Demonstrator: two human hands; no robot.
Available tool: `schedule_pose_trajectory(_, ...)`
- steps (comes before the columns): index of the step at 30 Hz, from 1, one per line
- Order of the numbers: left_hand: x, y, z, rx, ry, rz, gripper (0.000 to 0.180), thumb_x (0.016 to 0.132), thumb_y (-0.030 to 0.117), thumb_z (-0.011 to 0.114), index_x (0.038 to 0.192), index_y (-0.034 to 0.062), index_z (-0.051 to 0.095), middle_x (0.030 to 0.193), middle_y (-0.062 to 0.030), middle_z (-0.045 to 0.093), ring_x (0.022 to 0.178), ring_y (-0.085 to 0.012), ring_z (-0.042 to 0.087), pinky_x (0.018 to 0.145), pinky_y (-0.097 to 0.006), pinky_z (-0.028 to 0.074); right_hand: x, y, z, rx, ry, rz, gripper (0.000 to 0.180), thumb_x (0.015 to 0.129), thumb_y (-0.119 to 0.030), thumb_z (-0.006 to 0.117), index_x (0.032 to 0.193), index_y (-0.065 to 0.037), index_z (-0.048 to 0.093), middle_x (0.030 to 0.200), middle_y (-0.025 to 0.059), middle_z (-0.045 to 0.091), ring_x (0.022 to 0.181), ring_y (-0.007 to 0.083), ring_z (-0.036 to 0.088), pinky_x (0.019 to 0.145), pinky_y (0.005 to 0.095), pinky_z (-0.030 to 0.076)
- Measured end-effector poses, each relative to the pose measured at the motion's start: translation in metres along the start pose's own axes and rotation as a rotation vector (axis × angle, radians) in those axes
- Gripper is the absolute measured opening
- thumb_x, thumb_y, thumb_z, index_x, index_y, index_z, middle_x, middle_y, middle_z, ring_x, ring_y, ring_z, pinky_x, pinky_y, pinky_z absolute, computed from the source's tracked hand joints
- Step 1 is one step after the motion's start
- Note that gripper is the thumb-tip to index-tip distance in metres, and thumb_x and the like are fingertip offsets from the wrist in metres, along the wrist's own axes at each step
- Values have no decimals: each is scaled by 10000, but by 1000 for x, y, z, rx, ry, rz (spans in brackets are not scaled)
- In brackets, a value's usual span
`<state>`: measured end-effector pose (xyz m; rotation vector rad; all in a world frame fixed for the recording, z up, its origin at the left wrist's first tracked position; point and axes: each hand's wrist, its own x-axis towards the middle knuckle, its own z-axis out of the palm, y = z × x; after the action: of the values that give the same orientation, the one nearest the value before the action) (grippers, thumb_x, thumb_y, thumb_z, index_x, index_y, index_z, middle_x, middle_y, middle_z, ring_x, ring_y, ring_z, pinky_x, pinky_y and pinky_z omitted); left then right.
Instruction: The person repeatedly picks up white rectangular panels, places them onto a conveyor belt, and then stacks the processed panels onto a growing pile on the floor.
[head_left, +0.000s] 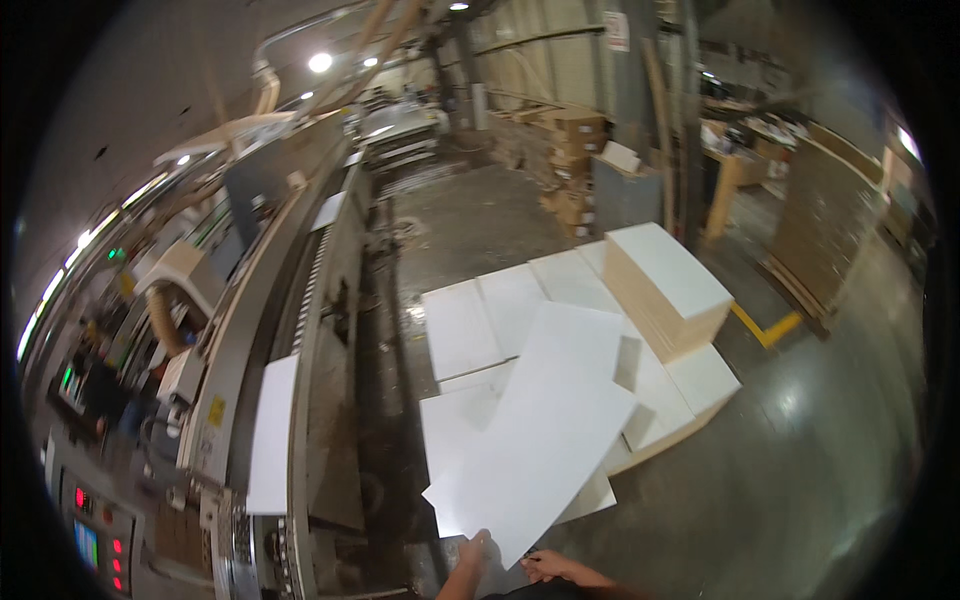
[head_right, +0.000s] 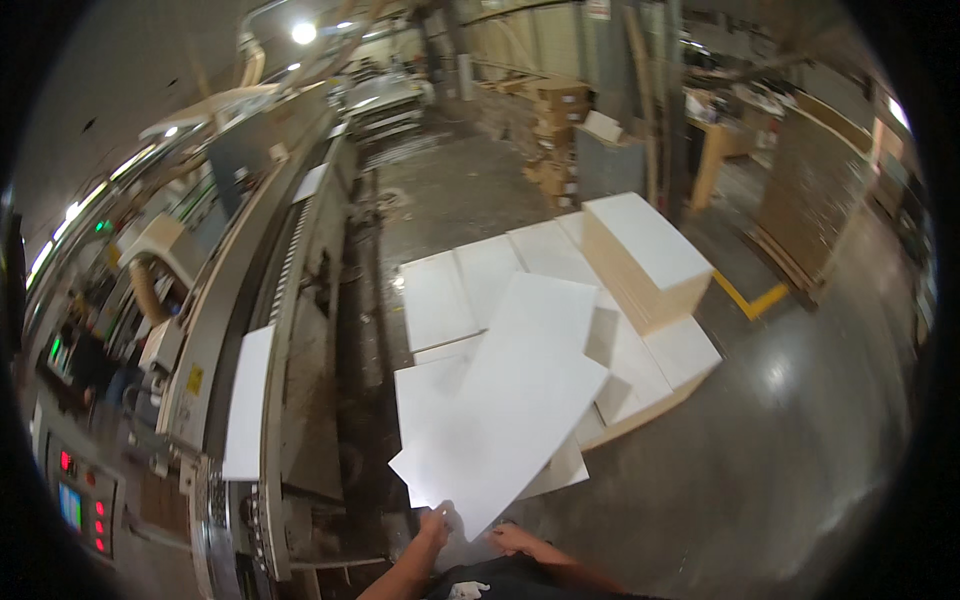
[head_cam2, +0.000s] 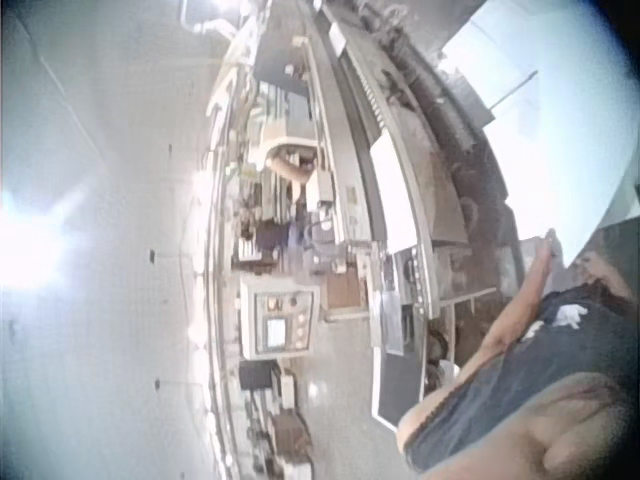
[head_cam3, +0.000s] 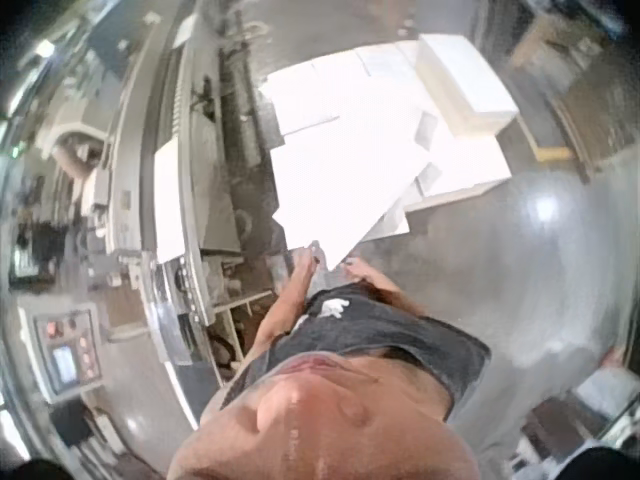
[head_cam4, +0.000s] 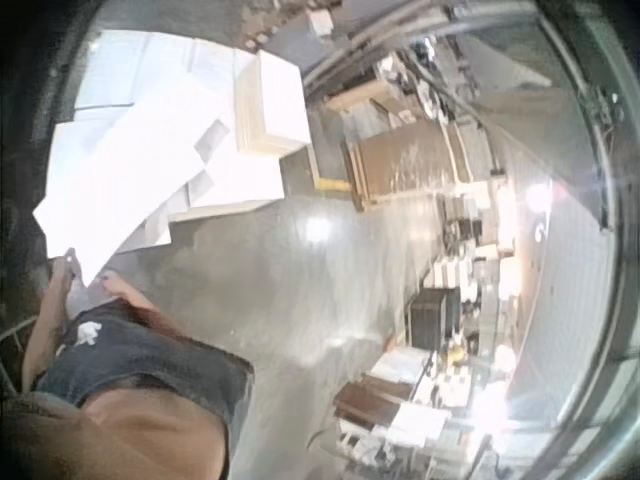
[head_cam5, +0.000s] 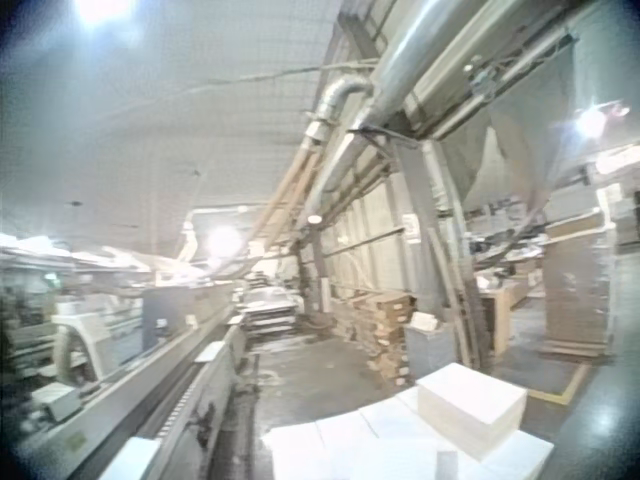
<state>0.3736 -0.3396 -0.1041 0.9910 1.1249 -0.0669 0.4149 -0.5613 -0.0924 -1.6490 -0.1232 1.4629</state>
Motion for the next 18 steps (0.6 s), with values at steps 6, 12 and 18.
schedule_pose_trajectory(6, -68, 5, -64, -25, 346, 75, 270, 868, 281, 686, 983, 47, 615, 800, -36, 581, 657, -165, 533, 575, -346, 448, -45, -25, -45, 479, 503, 46, 482, 991, -311, 582, 1324, 12, 454, 1117, 164, 629, 876, 277, 681, 661, 419, 595)
schedule_pose_trajectory(12, -92, -14, -145, -64, 711, 375, 302, 915, 275, 606, 863, -22, 631, 768, -45, 622, 695, -144, 546, 638, -321, 462, 28, 19, -91, 772, 667, 94, 560, 999, -467, 452, 1381, -59, 429, 1308, 189, 558, 1102, 381, 594, 814, 553, 557)
schedule_pose_trajectory(18, -206, -3, -231, 117, 1168, 385, 374, 953, 345, 572, 860, -11, 640, 796, -206, 671, 748, -391, 642, 702, -450, 487, 84, 20, -23, 1079, 20, 2, 454, 1005, -404, 331, 1314, -146, 541, 1291, 76, 611, 1189, 307, 574, 944, 551, 494)
